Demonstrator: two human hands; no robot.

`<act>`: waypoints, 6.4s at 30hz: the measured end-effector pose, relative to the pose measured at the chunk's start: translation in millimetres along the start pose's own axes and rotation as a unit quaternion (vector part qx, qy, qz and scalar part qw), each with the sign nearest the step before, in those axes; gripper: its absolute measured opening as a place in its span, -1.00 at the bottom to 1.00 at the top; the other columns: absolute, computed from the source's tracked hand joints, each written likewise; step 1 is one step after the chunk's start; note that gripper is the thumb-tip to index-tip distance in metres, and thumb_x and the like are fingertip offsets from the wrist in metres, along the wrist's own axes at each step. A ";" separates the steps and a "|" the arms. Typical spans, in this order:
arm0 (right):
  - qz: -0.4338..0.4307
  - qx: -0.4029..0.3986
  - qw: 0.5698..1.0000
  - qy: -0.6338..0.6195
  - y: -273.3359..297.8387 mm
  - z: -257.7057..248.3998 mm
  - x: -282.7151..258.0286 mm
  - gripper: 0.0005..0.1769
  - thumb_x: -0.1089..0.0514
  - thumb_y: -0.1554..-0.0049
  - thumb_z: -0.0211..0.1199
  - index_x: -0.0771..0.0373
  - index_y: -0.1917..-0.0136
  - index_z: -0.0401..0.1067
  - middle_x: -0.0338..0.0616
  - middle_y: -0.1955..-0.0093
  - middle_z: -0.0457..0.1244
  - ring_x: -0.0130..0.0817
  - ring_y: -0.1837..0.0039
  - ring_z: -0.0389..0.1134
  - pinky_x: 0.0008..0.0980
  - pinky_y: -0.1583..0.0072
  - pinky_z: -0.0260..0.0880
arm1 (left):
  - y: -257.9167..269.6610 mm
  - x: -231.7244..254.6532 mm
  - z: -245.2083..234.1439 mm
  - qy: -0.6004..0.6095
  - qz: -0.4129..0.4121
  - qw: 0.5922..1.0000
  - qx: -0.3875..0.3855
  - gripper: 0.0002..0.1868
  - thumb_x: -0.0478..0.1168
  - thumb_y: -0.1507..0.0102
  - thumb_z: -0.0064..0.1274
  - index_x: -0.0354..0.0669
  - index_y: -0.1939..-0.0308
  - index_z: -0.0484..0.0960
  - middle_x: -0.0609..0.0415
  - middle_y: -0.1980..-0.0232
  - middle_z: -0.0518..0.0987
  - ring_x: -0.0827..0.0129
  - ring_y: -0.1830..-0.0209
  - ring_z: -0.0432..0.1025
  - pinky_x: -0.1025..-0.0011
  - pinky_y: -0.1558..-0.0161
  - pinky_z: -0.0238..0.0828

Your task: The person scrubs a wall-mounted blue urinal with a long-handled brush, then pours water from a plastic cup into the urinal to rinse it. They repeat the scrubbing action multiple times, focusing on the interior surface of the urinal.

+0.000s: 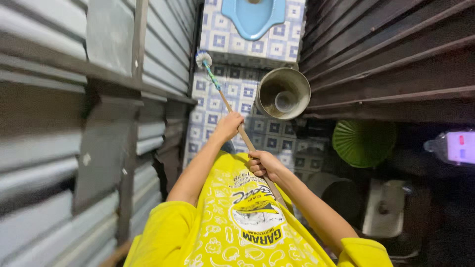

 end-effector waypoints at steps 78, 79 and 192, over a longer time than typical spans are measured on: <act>-0.449 -0.184 0.842 0.237 369.1 -197.9 146.6 -0.52 -0.05 -0.35 0.05 0.28 -0.40 0.25 0.17 -0.15 0.40 -0.16 -0.11 0.47 -0.32 -0.17 0.45 | 308.4 302.1 121.1 -0.007 -0.251 0.954 0.166 -0.34 -0.15 -0.32 0.16 -0.17 -0.48 0.33 -0.30 -0.48 0.28 -0.14 -0.45 0.24 -0.09 -0.42 0.00; -0.471 -0.185 0.816 0.281 362.7 -176.5 140.8 -0.52 -0.03 -0.37 0.08 0.28 -0.42 0.23 0.16 -0.18 0.39 -0.17 -0.15 0.45 -0.31 -0.18 0.45 | 325.3 292.3 109.7 -0.003 -0.281 0.942 0.182 -0.34 -0.16 -0.31 0.16 -0.18 -0.47 0.34 -0.30 -0.49 0.28 -0.16 -0.45 0.24 -0.07 -0.42 0.03; -0.557 0.365 0.711 0.226 54.2 -68.2 -143.2 -0.36 0.10 -0.22 0.26 0.32 -0.49 0.23 0.13 -0.43 0.26 -0.17 -0.38 0.35 -0.28 -0.36 0.32 | 30.4 18.2 -119.1 0.016 -0.091 0.992 0.089 -0.37 -0.14 -0.26 0.12 -0.09 -0.42 0.37 -0.19 -0.46 0.32 -0.06 -0.49 0.17 -0.04 -0.44 0.00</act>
Point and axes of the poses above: each hand's wrist, its own y-axis away from the middle knuckle, its own z-axis out of the palm, x = y × z, the point moved 10 cm from there along -y, towards the middle knuckle
